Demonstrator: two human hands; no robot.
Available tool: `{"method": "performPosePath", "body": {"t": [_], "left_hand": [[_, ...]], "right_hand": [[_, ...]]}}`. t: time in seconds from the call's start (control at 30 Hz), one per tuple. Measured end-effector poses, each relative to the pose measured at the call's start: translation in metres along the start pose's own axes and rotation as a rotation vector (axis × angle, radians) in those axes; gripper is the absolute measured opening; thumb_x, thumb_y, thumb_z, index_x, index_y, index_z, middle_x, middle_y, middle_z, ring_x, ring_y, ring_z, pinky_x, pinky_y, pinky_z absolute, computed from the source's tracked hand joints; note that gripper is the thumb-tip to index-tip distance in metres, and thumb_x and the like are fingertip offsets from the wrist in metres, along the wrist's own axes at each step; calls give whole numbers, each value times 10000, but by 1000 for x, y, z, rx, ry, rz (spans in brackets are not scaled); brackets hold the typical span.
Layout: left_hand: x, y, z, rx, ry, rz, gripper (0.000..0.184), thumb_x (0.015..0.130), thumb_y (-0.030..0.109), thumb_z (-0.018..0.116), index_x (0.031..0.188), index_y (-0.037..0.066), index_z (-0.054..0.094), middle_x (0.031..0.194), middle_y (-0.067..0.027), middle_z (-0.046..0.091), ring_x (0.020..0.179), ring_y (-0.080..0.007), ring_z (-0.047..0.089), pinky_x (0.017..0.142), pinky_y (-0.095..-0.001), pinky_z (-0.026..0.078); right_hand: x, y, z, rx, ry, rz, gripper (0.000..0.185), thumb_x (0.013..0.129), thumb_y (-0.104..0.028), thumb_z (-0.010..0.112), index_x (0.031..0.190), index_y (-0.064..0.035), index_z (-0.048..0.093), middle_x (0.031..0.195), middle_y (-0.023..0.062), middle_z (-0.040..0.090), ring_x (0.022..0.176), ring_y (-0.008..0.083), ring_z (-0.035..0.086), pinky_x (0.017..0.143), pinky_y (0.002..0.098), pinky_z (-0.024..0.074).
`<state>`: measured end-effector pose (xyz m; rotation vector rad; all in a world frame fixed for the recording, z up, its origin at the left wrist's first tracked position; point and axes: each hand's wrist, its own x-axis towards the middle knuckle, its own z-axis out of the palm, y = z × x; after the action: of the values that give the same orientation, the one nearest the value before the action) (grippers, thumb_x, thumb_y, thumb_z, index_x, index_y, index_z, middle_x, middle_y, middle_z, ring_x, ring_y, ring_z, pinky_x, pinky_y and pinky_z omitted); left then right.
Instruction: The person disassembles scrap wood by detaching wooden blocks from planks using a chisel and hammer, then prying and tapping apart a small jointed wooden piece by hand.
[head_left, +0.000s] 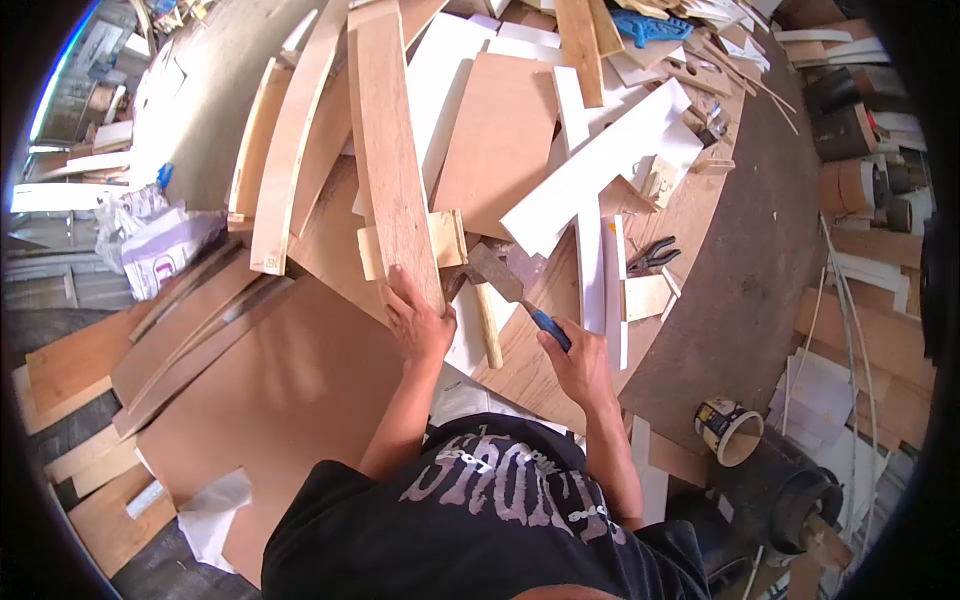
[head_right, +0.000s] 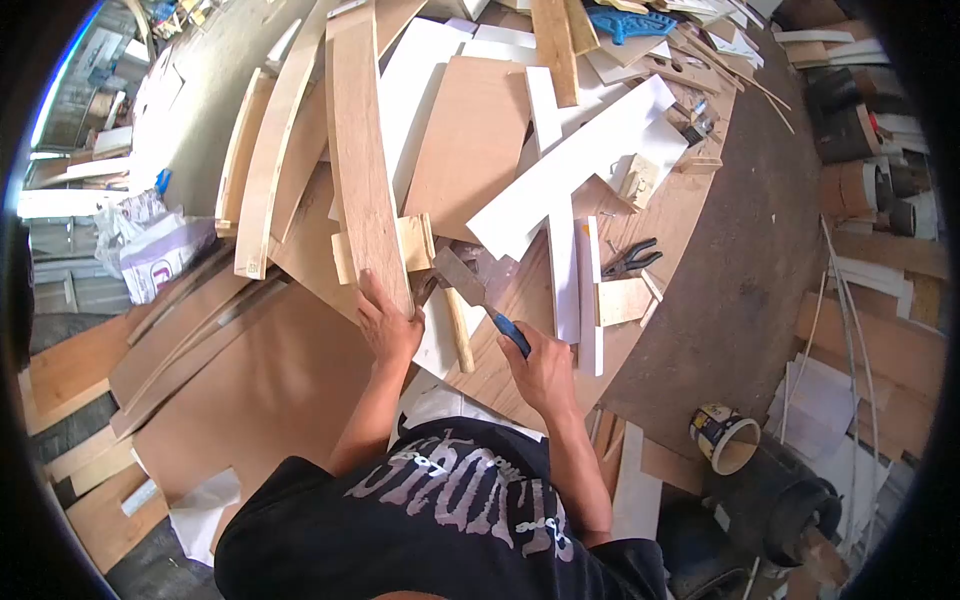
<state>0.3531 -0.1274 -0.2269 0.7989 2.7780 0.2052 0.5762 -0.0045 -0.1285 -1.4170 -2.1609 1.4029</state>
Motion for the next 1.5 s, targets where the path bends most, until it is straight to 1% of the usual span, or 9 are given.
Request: {"method": "performPosePath", "body": {"t": [0.23,0.43,0.63,0.8,0.97,1.17,1.3,1.33,1.5], "left_hand": [[-5,8,-30,-517,-115,121,1234,746,199,807,1662,78,-12,1460,-370,243,1329,-548,384,1137,-568,368],[-13,25,-45,-841,-133,82,1119,767,100,736,1662,52,66,1409,-251,349,1270,-392,493,1030,-432,488],[0,-21,-31,-1672,-652,-13,794,884,40,587,1600,38,245,1343,-127,540,1200,-256,617,977,-410,556],[6,-31,-16,-1651,-748,-59,767,791,-23,575,1524,14,352,1428,-154,521,1382,-304,504,1169,-440,404],[49,-109,-37,-1702,-956,-167,773,833,-90,631,1532,-9,312,1471,-170,521,1390,-306,507,1130,-381,436],[81,-181,-76,-1611,-1005,-284,942,956,108,729,1644,16,92,1549,-276,432,1424,-315,470,1171,-416,404],[96,-164,-105,-526,-622,279,934,884,335,817,1590,31,287,1433,-229,506,1296,-344,560,1090,-451,444],[94,-161,-89,-593,-283,456,969,782,363,882,1540,33,377,1374,-222,507,1265,-385,544,1066,-492,439],[123,-101,-83,-438,-114,932,1024,774,416,879,1565,25,360,1504,-273,401,1405,-443,398,1167,-526,359]], "right_hand": [[-16,-1,-25,106,8,31,281,964,-264,730,1072,-4,721,740,230,654,646,406,633,629,447,495],[-23,-38,-70,79,73,-154,273,952,-235,749,1081,3,716,780,212,677,650,370,651,638,427,500],[-30,-66,-57,58,126,-194,286,943,-222,763,1105,10,724,789,198,689,649,311,666,645,398,511],[-29,-88,-6,66,178,-93,360,939,-294,773,1130,9,739,704,158,621,599,186,533,605,359,472],[-20,-114,60,62,316,6,365,940,-301,767,1136,6,743,681,137,627,590,175,549,592,347,466],[-12,-144,126,69,393,123,361,950,-304,755,1149,-3,749,700,141,670,602,192,615,600,366,482],[-11,-159,144,-89,410,232,367,947,-319,758,1164,-23,748,717,170,663,614,214,627,604,372,482],[-12,-159,146,-136,429,202,369,945,-322,759,1166,-26,748,718,178,661,614,225,631,606,376,484],[-23,-157,147,-79,468,260,372,946,-321,754,1166,-21,746,721,191,661,624,246,647,618,394,492]]}}
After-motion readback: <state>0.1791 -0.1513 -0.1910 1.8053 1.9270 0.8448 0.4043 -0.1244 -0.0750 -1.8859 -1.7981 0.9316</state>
